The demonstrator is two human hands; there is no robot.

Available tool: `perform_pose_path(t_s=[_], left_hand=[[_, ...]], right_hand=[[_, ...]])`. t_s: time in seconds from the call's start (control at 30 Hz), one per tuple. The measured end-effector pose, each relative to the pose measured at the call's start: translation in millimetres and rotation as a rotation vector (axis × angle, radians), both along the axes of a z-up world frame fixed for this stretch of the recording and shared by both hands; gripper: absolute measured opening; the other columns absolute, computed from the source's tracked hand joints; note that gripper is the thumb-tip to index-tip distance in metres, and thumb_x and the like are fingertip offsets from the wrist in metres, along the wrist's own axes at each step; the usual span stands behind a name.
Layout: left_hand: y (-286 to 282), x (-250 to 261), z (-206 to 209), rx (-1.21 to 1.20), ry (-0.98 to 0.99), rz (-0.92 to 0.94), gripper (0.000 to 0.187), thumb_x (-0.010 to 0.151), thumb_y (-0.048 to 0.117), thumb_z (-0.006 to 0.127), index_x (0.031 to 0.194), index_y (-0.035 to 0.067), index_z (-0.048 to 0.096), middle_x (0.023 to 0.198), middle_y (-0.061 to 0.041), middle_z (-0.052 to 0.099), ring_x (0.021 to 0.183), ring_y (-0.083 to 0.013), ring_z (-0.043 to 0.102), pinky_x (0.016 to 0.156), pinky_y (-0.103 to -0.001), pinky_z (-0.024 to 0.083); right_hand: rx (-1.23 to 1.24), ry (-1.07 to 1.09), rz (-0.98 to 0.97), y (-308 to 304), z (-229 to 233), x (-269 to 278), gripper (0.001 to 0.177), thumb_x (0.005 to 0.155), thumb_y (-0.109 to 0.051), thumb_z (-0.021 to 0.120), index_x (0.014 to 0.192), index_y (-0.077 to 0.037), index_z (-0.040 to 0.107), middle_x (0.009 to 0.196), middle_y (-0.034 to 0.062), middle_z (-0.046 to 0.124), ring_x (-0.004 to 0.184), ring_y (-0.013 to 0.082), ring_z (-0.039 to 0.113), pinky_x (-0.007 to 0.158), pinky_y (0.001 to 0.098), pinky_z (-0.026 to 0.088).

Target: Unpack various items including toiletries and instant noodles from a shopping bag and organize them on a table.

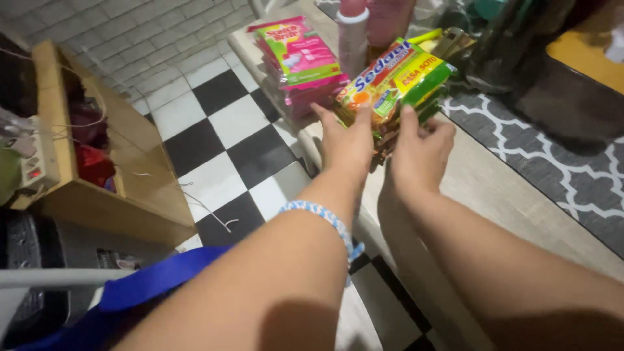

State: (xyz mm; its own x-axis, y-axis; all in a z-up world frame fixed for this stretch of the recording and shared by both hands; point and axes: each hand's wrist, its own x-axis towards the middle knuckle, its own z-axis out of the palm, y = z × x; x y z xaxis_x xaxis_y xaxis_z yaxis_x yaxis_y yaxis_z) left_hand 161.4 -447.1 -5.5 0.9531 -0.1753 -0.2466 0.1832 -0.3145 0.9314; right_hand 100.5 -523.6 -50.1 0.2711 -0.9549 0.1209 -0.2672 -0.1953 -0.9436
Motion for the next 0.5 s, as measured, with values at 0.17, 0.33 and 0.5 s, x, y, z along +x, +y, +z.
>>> perform_pose_path(t_s=[0.17, 0.33, 0.5], left_hand=[[31.3, -5.8, 7.4, 0.005, -0.319, 0.267, 0.072, 0.087, 0.04, 0.069, 0.148, 0.011, 0.044, 0.131, -0.019, 0.065, 0.121, -0.0354, 0.061, 0.104, -0.045, 0.045], [102.6, -14.9, 53.0, -0.062, -0.516, 0.415, 0.05, 0.088, 0.03, 0.065, 0.133, 0.009, 0.061, 0.114, -0.012, 0.074, 0.111, -0.0309, 0.068, 0.097, -0.043, 0.05], [184.6, -30.1, 73.8, -0.073, -0.525, 0.54, 0.036, 0.09, 0.029, 0.062, 0.121, 0.012, 0.066, 0.097, -0.01, 0.076, 0.09, -0.0285, 0.073, 0.082, -0.042, 0.055]], right_hand=[[-0.094, -0.036, 0.125, 44.7, 18.3, 5.2, 0.04, 0.097, -0.04, 0.068, 0.107, -0.003, 0.056, 0.099, 0.0142, 0.067, 0.091, 0.027, 0.066, 0.085, 0.041, 0.051], [-0.213, -0.211, 0.353, 114.0, 52.6, 23.6, 0.033, 0.096, -0.032, 0.071, 0.105, -0.004, 0.057, 0.096, 0.0098, 0.069, 0.085, 0.023, 0.068, 0.081, 0.0386, 0.053], [-0.258, -0.359, 0.529, 188.5, 79.5, 17.2, 0.027, 0.097, -0.024, 0.074, 0.103, -0.004, 0.057, 0.088, 0.0056, 0.067, 0.075, 0.0145, 0.063, 0.071, 0.0319, 0.054]])
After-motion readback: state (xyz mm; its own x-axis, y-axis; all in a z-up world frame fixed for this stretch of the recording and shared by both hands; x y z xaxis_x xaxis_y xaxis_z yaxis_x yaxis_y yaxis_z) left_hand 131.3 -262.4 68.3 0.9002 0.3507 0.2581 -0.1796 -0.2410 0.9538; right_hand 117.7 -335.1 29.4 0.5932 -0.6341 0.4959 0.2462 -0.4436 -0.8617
